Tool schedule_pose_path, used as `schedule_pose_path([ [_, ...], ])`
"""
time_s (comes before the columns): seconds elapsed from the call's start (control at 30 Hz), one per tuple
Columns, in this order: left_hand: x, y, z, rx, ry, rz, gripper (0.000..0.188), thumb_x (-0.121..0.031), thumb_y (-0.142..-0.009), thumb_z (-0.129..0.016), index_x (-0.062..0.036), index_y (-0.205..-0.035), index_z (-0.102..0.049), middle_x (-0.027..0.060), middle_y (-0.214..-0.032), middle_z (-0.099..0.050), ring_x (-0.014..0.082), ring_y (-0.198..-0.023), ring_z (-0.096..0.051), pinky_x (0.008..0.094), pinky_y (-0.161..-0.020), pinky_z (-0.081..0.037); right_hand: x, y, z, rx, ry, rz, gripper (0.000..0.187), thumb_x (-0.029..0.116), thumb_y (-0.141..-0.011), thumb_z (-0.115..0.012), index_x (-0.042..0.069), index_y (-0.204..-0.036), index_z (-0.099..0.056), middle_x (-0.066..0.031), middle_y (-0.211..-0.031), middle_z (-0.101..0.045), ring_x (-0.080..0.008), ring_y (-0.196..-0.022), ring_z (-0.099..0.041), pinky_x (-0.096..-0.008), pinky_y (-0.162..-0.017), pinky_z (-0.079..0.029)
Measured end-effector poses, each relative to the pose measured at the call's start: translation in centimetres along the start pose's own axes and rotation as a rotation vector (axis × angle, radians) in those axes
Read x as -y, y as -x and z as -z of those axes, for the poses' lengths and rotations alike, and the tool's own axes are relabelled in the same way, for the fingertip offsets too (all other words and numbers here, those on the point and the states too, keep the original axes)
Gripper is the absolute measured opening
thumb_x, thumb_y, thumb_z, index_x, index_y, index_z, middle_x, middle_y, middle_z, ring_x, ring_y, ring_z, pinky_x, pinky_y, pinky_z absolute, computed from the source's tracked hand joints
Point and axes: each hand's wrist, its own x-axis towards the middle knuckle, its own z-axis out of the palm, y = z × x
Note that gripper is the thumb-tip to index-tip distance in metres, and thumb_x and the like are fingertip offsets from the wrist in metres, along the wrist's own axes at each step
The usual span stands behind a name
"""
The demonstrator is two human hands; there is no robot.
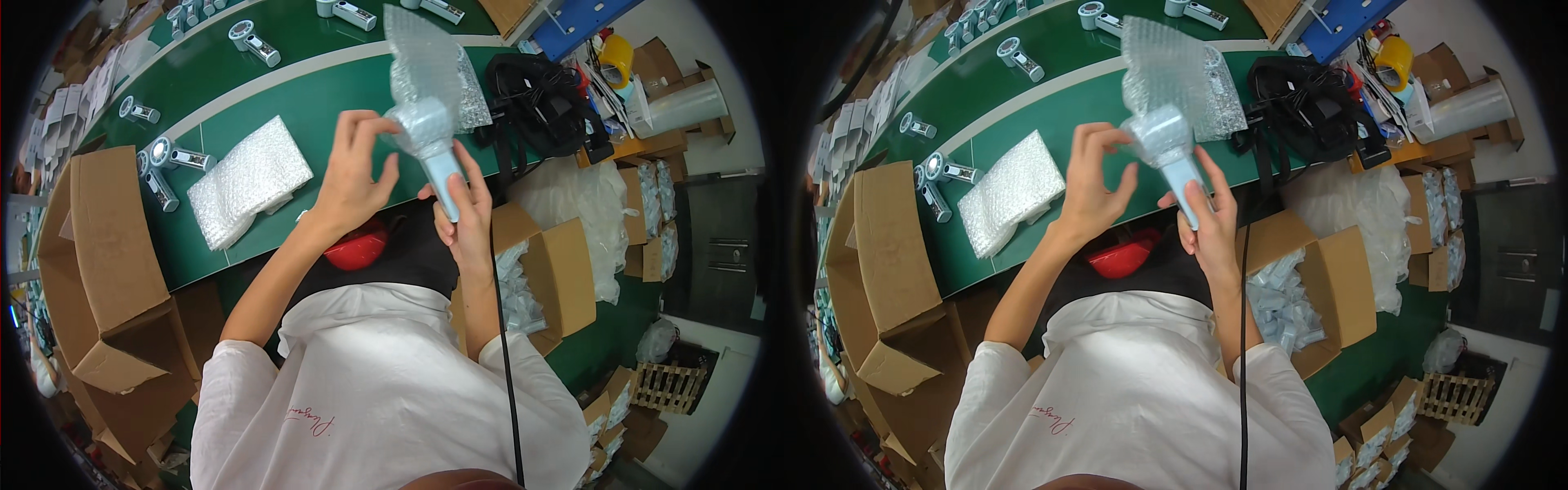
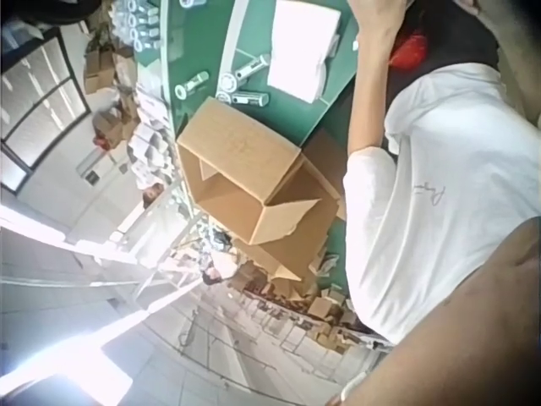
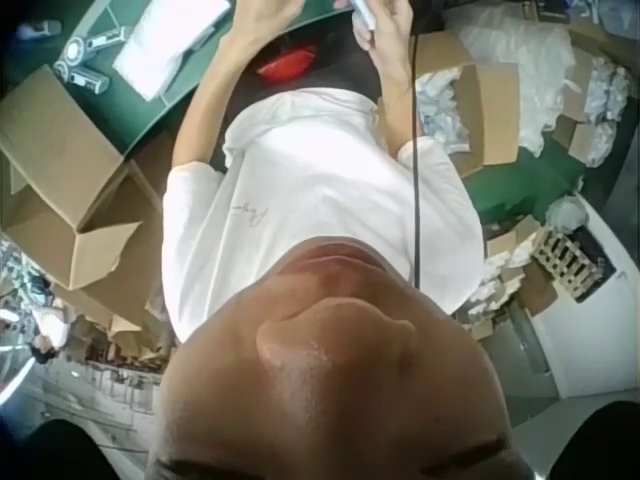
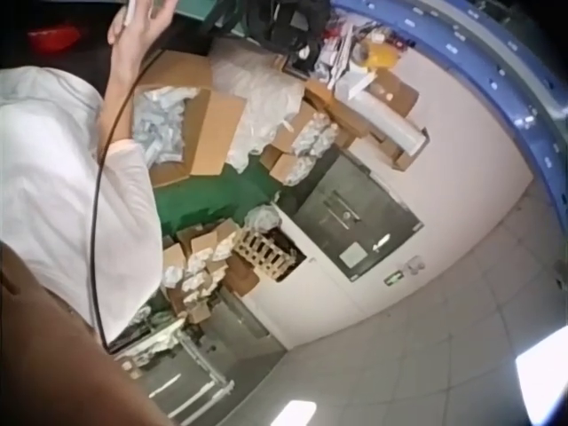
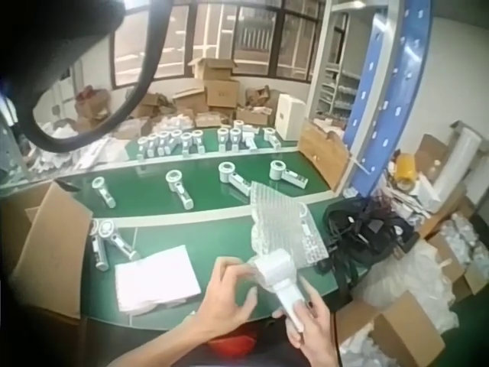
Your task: Packaging handheld electronic devices into individual plastic bags and cardboard boxes at a workbench.
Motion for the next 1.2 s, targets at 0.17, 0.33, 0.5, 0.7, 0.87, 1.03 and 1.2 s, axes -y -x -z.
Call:
schedule_pose_path([
  [0.17,1.7,-0.8,1.5,-0.05,-0.073,0.053,0.022,0.008,-0.077,-0.065,-0.0019,-0.096,-0.06,0.006,-0.084,-0.058,0.0223,-0.077,-0.055,0.0329,-0.071,-0.047,-1.6,0.2,0.7,0.073,-0.128,-0.052,0.053,0.02,-0.103,-0.051,0.01,-0.152,-0.032,-0.0191,-0.087,-0.067,-0.0026,-0.039,-0.036,-0.0148,-0.032,-0.023],
  [0.33,2.1,2.2,0.2,0.011,-0.068,0.015,0.015,0.007,-0.077,-0.066,-0.0006,-0.088,-0.061,0.0086,-0.084,-0.06,0.0221,-0.071,-0.054,0.0316,-0.066,-0.047,-3.9,-0.2,-0.5,-0.013,-0.724,-0.213,0.043,0.022,-0.104,-0.049,0.004,-0.142,-0.042,-0.018,-0.088,-0.065,-0.0054,-0.039,-0.036,-0.0162,-0.034,-0.027],
  [0.5,-0.2,3.8,-0.9,0.035,0.058,-0.004,0.014,0.006,-0.078,-0.067,0.0003,-0.089,-0.063,0.0085,-0.082,-0.061,0.021,-0.068,-0.054,0.0308,-0.064,-0.047,-3.7,-0.9,-0.7,-0.098,-0.666,-0.346,0.036,0.025,-0.103,-0.051,-0.002,-0.126,-0.053,-0.0176,-0.086,-0.065,-0.0103,-0.042,-0.046,-0.0183,-0.037,-0.035],
  [0.7,-0.5,0.5,0.2,0.238,0.225,0.125,0.007,0.002,-0.08,-0.067,0.0008,-0.087,-0.065,0.0073,-0.077,-0.062,0.0191,-0.064,-0.053,0.0291,-0.063,-0.047,-1.9,-3.3,0.8,0.245,-0.114,-0.373,0.036,0.027,-0.102,-0.054,-0.008,-0.11,-0.06,-0.0157,-0.078,-0.067,-0.0179,-0.048,-0.061,-0.0205,-0.039,-0.044],
  [0.87,0.4,-3.4,0.7,0.178,0.397,0.475,0.007,-0.004,-0.085,-0.066,0.0015,-0.081,-0.066,0.0032,-0.068,-0.06,0.0115,-0.059,-0.048,0.0243,-0.059,-0.043,-0.9,-7.8,1.5,0.06,0.166,-0.099,0.032,0.022,-0.1,-0.056,-0.004,-0.083,-0.066,-0.0082,-0.064,-0.064,-0.0113,-0.045,-0.056,-0.0196,-0.038,-0.041],
  [1.03,3.7,-6.8,2.7,0.222,0.343,0.69,0.013,-0.012,-0.091,-0.064,-0.0023,-0.083,-0.067,-0.0014,-0.065,-0.056,0.0051,-0.056,-0.043,0.0179,-0.051,-0.034,6.9,-9.9,-1.7,0.29,0.521,-0.096,0.041,0.021,-0.098,-0.056,0.006,-0.061,-0.056,-0.0043,-0.05,-0.056,-0.0063,-0.038,-0.043,-0.0187,-0.038,-0.032],
  [1.2,0.6,-5.0,4.3,0.211,0.4,0.689,0.023,-0.014,-0.092,-0.064,0.0002,-0.073,-0.063,-0.0005,-0.063,-0.053,0.0068,-0.058,-0.042,0.0203,-0.055,-0.034,10.2,-9.5,-0.3,0.418,0.353,-0.132,0.041,0.02,-0.098,-0.056,0.007,-0.06,-0.055,-0.0043,-0.05,-0.057,-0.006,-0.037,-0.042,-0.0175,-0.037,-0.031],
])
